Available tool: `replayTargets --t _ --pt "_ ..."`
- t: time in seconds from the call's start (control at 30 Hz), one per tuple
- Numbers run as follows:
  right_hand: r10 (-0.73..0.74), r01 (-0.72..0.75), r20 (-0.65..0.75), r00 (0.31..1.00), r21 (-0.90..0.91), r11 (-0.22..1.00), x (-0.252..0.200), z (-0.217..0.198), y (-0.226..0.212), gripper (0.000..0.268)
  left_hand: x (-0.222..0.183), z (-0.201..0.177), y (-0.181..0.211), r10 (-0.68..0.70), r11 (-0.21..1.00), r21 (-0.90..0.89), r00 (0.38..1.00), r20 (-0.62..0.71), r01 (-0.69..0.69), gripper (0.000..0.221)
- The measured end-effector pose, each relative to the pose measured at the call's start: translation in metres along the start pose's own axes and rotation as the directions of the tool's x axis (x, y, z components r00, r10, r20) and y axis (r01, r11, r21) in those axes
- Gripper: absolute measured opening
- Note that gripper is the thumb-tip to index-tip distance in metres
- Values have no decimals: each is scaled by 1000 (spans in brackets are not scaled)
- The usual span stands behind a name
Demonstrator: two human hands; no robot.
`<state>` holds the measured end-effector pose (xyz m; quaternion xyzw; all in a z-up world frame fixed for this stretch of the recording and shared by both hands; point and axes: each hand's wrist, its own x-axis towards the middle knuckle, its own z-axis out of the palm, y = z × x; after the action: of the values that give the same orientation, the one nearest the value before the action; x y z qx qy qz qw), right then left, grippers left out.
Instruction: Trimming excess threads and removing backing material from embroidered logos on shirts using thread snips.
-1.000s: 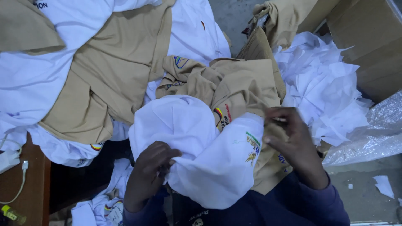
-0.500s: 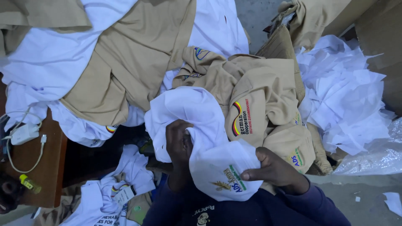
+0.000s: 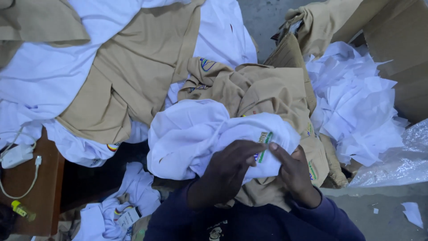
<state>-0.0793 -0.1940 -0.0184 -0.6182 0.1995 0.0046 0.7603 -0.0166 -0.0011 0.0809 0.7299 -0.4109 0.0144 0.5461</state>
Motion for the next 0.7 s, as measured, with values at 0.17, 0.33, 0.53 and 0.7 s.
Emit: replayTargets --t 0.17,0.33,0.53,0.7 --pt "156 -145 19 988 504 851 -1 45 -47 25 -12 9 -92 -477 843 -383 854 -207 378 27" --pt "86 -145 138 987 502 852 11 22 -14 23 -24 15 -49 -417 909 -146 855 -309 391 24" --pt "36 -217 286 957 632 744 13 25 -13 32 -39 27 -63 -396 918 -118 885 -246 378 53" --pt "-21 -173 301 953 600 781 10 18 1 36 -31 29 -65 -394 919 -135 869 -299 370 12"
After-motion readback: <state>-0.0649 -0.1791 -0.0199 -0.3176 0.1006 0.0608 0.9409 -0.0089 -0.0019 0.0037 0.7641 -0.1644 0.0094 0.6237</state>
